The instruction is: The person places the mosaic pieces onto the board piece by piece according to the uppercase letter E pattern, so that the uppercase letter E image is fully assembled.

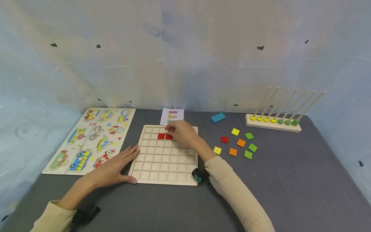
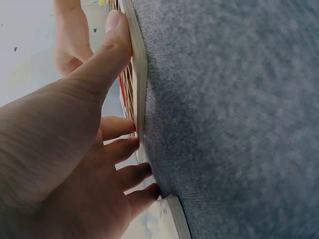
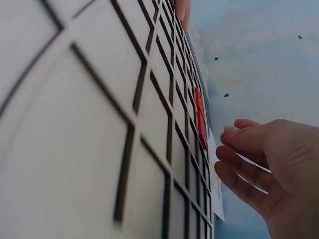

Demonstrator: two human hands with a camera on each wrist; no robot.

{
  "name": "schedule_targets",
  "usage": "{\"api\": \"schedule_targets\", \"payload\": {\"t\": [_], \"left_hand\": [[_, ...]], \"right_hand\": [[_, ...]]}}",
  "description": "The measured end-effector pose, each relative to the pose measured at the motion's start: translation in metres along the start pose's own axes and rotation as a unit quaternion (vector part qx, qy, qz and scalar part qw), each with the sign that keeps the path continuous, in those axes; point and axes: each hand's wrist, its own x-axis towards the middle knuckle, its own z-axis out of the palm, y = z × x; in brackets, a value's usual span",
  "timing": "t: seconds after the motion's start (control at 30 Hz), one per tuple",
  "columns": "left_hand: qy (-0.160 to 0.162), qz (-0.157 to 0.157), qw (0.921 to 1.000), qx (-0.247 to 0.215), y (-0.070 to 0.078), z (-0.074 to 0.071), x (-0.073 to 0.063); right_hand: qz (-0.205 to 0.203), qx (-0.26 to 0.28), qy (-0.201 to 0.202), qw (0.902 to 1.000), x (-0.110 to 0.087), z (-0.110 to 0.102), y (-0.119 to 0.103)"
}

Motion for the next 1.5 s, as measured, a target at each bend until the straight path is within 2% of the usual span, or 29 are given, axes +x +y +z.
{"api": "schedule_targets", "payload": {"t": [0.37, 0.63, 0.83, 1.0, 1.27, 1.5], "left_hand": [[0.001, -0.003, 1.0000, -0.002, 0.002, -0.002, -0.001], [0.003, 0.002, 1.0000, -0.003, 0.003, -0.001, 0.001], [0.005, 0.000, 1.0000, -0.007, 0.003, -0.001, 0.001], [0.003, -0.002, 1.0000, -0.008, 0.002, 0.000, 0.001], [0.006, 0.000, 0.9999, -0.009, 0.001, 0.000, 0.000], [0.005, 0.003, 0.9999, -0.015, 0.001, 0.000, 0.000]], "right_hand": [[-0.005, -0.005, 0.024, 0.9997, -0.038, -0.033, 0.019], [0.022, -0.050, 0.012, 0.9984, -0.073, -0.052, 0.038], [0.045, -0.052, 0.025, 0.9973, -0.103, -0.068, 0.057], [0.055, -0.063, 0.034, 0.9959, -0.121, -0.081, 0.069], [0.083, -0.108, 0.014, 0.9906, -0.137, -0.093, 0.081], [0.091, -0.107, -0.009, 0.9901, -0.138, -0.095, 0.084]]}}
